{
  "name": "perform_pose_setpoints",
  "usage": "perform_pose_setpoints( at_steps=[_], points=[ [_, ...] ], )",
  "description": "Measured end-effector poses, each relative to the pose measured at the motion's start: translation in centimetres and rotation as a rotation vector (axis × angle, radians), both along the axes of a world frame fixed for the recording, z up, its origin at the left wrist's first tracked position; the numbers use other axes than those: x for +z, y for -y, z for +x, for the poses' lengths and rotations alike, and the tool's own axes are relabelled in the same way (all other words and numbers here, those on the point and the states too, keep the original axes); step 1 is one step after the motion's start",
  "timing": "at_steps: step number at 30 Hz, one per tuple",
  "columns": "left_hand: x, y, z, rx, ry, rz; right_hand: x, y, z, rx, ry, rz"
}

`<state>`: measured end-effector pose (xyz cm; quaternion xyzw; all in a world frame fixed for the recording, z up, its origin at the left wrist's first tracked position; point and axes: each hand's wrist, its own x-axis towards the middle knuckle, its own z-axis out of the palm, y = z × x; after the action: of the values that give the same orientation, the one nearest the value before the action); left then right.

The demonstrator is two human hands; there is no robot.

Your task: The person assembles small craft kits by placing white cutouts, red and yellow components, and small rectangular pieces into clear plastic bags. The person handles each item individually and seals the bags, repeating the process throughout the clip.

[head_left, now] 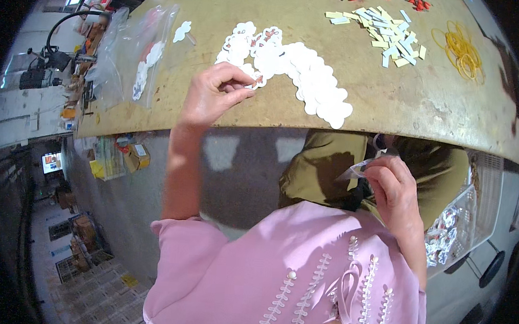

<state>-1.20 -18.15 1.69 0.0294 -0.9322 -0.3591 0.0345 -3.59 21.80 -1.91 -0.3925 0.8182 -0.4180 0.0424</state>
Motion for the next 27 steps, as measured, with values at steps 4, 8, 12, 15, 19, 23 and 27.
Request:
perform_pose_setpoints(
  at_steps=[4, 8, 12, 15, 19, 23, 27],
  points=[
    [0.8, 0.4, -0.6, 0.005, 0.126, 0.057, -0.3, -0.2, 0.0, -0.004, 0.007, 0.004],
    [0.9, 1.1, -1.1, -0.025, 0.176, 0.14, -0.7, -0.5, 0.0, -0.003, 0.008, 0.005],
    [1.1, 1.3, -1.4, -0.055, 0.201, 0.121, -0.7, -0.7, -0.1, 0.003, 0.009, 0.006],
    [0.6, 1.6, -1.3, -0.221, -0.049, -0.084, -0.8, -0.7, -0.1, 0.006, 0.013, 0.014],
    [0.3, 1.1, -0.9, -0.249, -0.11, -0.196, -1.1, -0.6, -0.1, 0.013, 0.023, 0.017],
    [0.2, -1.0, -0.4, -0.213, -0.131, -0.211, -1.1, -0.6, -0.1, 0.014, 0.027, 0.029],
    [-0.3, -0.4, -0.5, -0.196, -0.053, -0.073, -1.0, -0.4, 0.0, 0.01, 0.066, 0.032]
  ],
)
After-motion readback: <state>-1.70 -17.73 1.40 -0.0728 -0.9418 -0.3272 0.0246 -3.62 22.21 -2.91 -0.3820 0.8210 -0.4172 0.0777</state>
